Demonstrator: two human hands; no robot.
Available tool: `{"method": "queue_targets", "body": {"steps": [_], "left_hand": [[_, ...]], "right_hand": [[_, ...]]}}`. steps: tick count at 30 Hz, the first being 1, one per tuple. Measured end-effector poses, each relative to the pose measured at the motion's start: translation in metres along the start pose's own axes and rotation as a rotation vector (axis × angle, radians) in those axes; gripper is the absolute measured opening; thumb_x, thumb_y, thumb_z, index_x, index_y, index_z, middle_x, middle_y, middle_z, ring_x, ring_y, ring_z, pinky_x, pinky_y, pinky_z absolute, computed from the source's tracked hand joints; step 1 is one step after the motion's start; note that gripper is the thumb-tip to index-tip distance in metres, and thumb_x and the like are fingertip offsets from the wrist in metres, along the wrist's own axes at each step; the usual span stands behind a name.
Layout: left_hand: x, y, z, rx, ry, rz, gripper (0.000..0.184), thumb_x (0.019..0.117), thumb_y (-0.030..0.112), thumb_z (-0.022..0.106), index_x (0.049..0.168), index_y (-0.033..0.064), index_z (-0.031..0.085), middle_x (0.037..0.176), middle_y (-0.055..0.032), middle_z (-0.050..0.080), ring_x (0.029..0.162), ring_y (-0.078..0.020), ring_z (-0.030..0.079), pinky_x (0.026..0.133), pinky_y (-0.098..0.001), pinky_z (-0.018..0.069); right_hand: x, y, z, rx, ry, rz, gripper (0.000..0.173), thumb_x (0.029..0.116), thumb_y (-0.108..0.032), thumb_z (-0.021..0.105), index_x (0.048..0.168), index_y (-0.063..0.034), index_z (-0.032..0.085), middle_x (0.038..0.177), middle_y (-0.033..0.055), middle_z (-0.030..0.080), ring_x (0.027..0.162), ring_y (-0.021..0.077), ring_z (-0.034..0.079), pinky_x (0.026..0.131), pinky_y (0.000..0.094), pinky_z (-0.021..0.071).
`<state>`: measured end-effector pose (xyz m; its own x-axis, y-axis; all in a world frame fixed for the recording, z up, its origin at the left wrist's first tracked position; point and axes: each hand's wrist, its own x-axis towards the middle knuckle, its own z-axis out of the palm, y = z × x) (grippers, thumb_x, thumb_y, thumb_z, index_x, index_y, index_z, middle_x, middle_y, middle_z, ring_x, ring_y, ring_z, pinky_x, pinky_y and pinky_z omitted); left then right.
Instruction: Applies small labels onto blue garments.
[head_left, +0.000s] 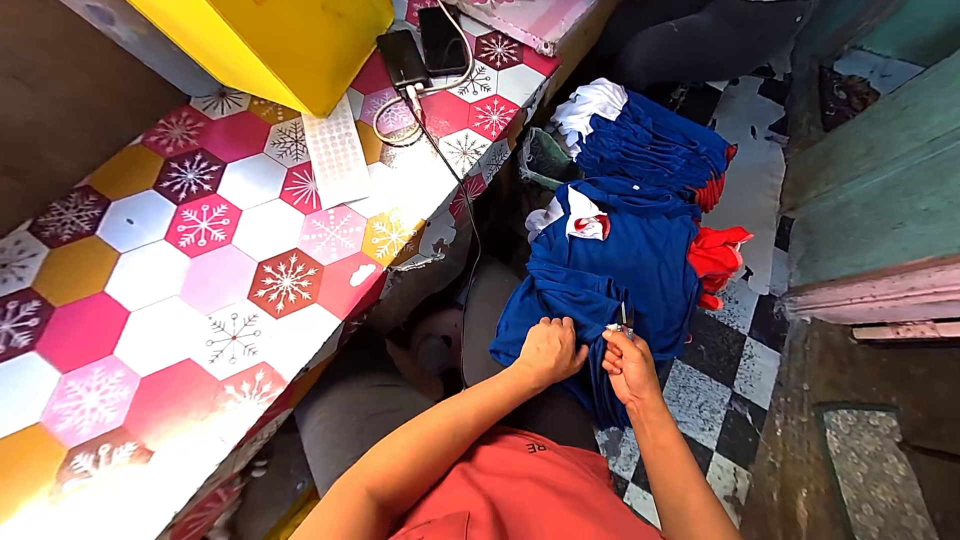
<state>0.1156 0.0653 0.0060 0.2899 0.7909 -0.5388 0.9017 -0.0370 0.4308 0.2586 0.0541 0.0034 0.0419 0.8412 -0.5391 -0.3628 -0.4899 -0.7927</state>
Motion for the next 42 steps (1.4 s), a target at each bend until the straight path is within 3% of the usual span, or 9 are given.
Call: {"method": "queue_targets", "body": {"steps": [5, 10, 14, 17, 21, 28, 32, 36, 42], "left_hand": [[0.001, -0.011, -0.008, -0.068, 0.05, -0.009, 0.042, 0.0923, 0.008, 0.062, 0.131, -0.0067, 0.057, 0.126, -0.028, 0.062, 0.126, -0.0456, 0.056, 0.101, -0.058, 0.0463], [-0.03, -0.072, -0.037, -0.271, 0.663, 0.109, 0.016, 0.0896, -0.003, 0.063, 0.103, -0.0036, 0.071, 0.1, -0.0206, 0.07, 0.091, -0.0367, 0.071, 0.08, -0.0562, 0.0571], [-0.048, -0.098, -0.011, -0.39, 0.731, 0.109, 0.019, 0.0909, 0.0, 0.061, 0.107, -0.0019, 0.071, 0.1, -0.0175, 0.069, 0.09, -0.0296, 0.069, 0.082, -0.0468, 0.0575], [-0.052, -0.096, 0.01, -0.549, 0.778, 0.101, 0.019, 0.0929, 0.003, 0.06, 0.107, -0.0023, 0.071, 0.099, -0.0142, 0.072, 0.088, -0.0178, 0.07, 0.081, -0.0325, 0.058], [-0.055, -0.095, 0.012, -0.756, 0.756, -0.034, 0.017, 0.0946, 0.007, 0.06, 0.107, -0.0016, 0.069, 0.094, -0.0074, 0.072, 0.08, -0.0062, 0.068, 0.075, -0.0231, 0.0563], [-0.059, -0.097, -0.002, -1.439, 0.387, -0.52, 0.028, 0.1069, 0.016, 0.053, 0.082, 0.007, 0.061, 0.063, 0.0038, 0.064, 0.048, -0.0002, 0.054, 0.044, -0.015, 0.0411], [-0.058, -0.09, -0.002, -1.735, 0.392, -0.606, 0.023, 0.1067, 0.019, 0.054, 0.095, 0.0052, 0.069, 0.073, -0.0006, 0.07, 0.053, -0.002, 0.058, 0.047, -0.0158, 0.0435], [-0.062, -0.088, -0.01, -1.675, 0.356, -0.574, 0.035, 0.1094, 0.026, 0.039, 0.098, 0.0071, 0.066, 0.082, -0.0015, 0.072, 0.058, -0.0041, 0.059, 0.049, -0.018, 0.0425], [-0.059, -0.078, -0.015, -1.569, 0.45, -0.445, 0.013, 0.0994, 0.011, 0.066, 0.088, 0.0054, 0.068, 0.071, 0.0019, 0.066, 0.059, -0.0027, 0.06, 0.055, -0.0171, 0.049]], "right_hand": [[0.004, -0.004, 0.005, 0.049, 0.031, 0.0, 0.03, 0.1016, 0.001, 0.046, 0.075, -0.0131, 0.052, 0.05, -0.0103, 0.035, 0.039, -0.0017, 0.029, 0.039, 0.0135, 0.0271], [0.007, -0.014, -0.013, 0.099, -0.054, -0.097, 0.03, 0.1015, -0.001, 0.041, 0.079, -0.011, 0.057, 0.05, -0.0119, 0.038, 0.039, -0.0027, 0.032, 0.04, 0.0132, 0.0294], [0.004, -0.01, -0.005, -0.396, -0.163, -0.359, 0.008, 0.0945, -0.007, 0.058, 0.09, -0.0059, 0.065, 0.063, -0.0107, 0.053, 0.049, -0.0042, 0.042, 0.048, 0.0153, 0.0373], [-0.008, 0.007, 0.024, -0.733, -0.28, -0.514, 0.029, 0.0878, -0.02, 0.077, 0.106, 0.0026, 0.072, 0.08, -0.0014, 0.064, 0.063, -0.0014, 0.048, 0.06, 0.018, 0.0431], [-0.008, 0.048, 0.054, -1.003, -0.247, -0.712, 0.029, 0.0868, -0.022, 0.077, 0.097, 0.0044, 0.075, 0.088, 0.0153, 0.074, 0.075, 0.023, 0.07, 0.07, 0.0413, 0.0579], [-0.009, 0.072, 0.059, -1.008, -0.26, -0.844, 0.019, 0.0847, -0.016, 0.074, 0.086, 0.0028, 0.073, 0.08, 0.0137, 0.072, 0.069, 0.0239, 0.071, 0.062, 0.0415, 0.0577], [-0.007, 0.069, 0.055, -0.963, -0.335, -0.778, 0.042, 0.0971, -0.038, 0.06, 0.096, 0.0022, 0.073, 0.084, 0.0129, 0.072, 0.075, 0.0219, 0.071, 0.066, 0.0401, 0.056], [-0.006, 0.068, 0.053, -0.968, -0.367, -0.813, 0.041, 0.1027, -0.031, 0.048, 0.095, 0.0021, 0.073, 0.086, 0.0139, 0.073, 0.077, 0.0222, 0.071, 0.066, 0.0399, 0.0561], [-0.003, 0.067, 0.047, -0.828, -0.29, -0.824, 0.033, 0.102, -0.022, 0.054, 0.101, 0.0057, 0.072, 0.092, 0.014, 0.074, 0.087, 0.0149, 0.072, 0.081, 0.0289, 0.0575]]}}
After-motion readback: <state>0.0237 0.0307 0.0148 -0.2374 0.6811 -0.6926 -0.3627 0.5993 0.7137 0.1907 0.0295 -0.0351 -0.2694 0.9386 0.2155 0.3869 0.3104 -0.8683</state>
